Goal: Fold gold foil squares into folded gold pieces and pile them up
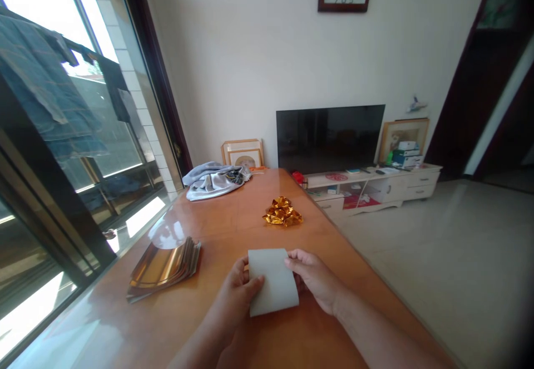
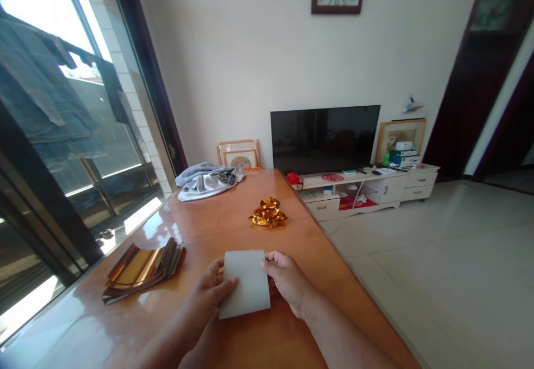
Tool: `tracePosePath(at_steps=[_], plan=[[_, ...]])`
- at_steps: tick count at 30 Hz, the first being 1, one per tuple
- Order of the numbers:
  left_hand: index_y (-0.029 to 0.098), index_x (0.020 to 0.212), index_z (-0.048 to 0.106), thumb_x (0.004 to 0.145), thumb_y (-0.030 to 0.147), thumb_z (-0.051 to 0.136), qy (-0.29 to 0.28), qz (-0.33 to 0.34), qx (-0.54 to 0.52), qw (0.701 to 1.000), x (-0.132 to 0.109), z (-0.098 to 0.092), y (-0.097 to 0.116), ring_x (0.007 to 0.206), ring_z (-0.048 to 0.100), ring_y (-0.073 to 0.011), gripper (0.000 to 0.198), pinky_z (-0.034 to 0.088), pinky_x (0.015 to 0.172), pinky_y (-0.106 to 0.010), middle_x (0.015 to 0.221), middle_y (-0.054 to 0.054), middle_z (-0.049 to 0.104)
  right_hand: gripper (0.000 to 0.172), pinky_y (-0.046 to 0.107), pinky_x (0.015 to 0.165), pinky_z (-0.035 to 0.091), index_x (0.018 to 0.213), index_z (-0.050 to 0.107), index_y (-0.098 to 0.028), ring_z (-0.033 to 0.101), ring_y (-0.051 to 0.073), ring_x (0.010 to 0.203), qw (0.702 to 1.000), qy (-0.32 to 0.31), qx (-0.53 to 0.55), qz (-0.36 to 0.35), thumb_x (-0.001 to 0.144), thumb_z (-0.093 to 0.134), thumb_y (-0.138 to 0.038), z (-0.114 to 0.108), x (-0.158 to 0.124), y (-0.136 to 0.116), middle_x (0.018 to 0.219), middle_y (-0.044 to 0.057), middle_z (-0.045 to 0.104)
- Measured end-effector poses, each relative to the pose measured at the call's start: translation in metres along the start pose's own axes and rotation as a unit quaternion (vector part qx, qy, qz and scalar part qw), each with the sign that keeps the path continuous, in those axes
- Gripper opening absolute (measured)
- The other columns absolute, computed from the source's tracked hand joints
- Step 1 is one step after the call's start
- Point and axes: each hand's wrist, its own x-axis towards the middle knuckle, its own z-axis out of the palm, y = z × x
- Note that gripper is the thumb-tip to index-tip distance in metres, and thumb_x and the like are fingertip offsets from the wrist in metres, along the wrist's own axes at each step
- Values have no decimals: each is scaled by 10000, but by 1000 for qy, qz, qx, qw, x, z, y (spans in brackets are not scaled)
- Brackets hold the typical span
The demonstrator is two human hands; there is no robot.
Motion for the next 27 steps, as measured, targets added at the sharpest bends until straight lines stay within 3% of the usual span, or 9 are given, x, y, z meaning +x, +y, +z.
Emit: tracePosePath(at_steps=[3, 5, 9, 12, 15, 17, 20, 24, 27], plan=[[192, 1370, 407, 753, 305, 775, 0, 8, 14, 1000, 4, -2, -5, 822, 701, -217, 727, 538, 733, -310, 1046, -103, 716, 499, 293, 699, 471, 1279, 555, -194, 634, 176, 765, 1000, -11, 6, -29, 840, 670, -402, 0, 1, 2, 874, 19, 690], [198, 1431, 350, 749, 296, 775, 2, 5, 25, 1000, 5, -5, -8, 791, 696, -211, 809, 533, 702, -302, 992, -85, 715, 681, 307, 763, 474, 1436, 433, -184, 644, 186, 817, 998, 22, -29, -48, 824, 679, -354, 0, 3, 7, 868, 8, 685], [232, 1544, 167, 766, 279, 761, 33, 5, 38, 999, 6, -8, -13, 698, 674, -187, 980, 496, 610, -267, 891, -39, 691, 788, 321, 763, 493, 1540, 285, -160, 643, 183, 791, 983, 76, -144, -83, 853, 624, -345, -4, 8, 18, 859, 3, 676], [234, 1563, 133, 787, 224, 731, 70, 6, 40, 997, 8, -10, -14, 693, 672, -179, 980, 482, 599, -253, 898, -46, 686, 683, 358, 831, 521, 1483, 403, -183, 660, 209, 928, 964, 99, -222, -104, 864, 613, -381, -6, 8, 18, 1117, 82, 677], [218, 1574, 110, 790, 182, 722, 102, 3, 25, 994, 11, -13, -12, 693, 670, -172, 996, 491, 614, -257, 920, -66, 692, 551, 406, 951, 498, 1362, 558, -237, 583, 264, 1171, 917, 104, -341, -182, 848, 649, -414, -4, -2, 9, 1334, 106, 592], [205, 1578, 111, 776, 175, 742, 110, 4, 3, 994, 12, -15, -12, 692, 666, -165, 1021, 499, 634, -260, 926, -68, 692, 580, 434, 1089, 406, 1378, 552, -274, 500, 270, 1286, 877, 51, -415, -235, 826, 688, -391, 1, -10, 1, 1389, 89, 558], [182, 1574, 134, 758, 184, 761, 109, 6, -15, 994, 15, -17, -14, 697, 660, -161, 1029, 495, 644, -256, 884, -51, 684, 685, 452, 1150, 329, 1391, 532, -279, 428, 286, 1351, 828, -35, -493, -265, 748, 765, -322, 9, -21, -5, 1438, 82, 523], [184, 1561, 174, 740, 226, 773, 99, -9, 3, 995, 16, -18, -18, 621, 610, -138, 1017, 432, 549, -220, 800, -8, 645, 389, 385, 1006, 425, 1108, 649, -250, 554, 245, 1139, 801, -45, -538, -260, 747, 652, -104, 12, -24, -4, 1210, 63, 646], [174, 1545, 213, 745, 266, 764, 81, -17, 36, 996, 16, -17, -21, 619, 592, -134, 976, 414, 539, -218, 807, -7, 636, 283, 324, 866, 452, 933, 658, -235, 584, 211, 963, 789, -52, -557, -252, 736, 580, -49, 10, -21, -2, 991, 32, 683]])
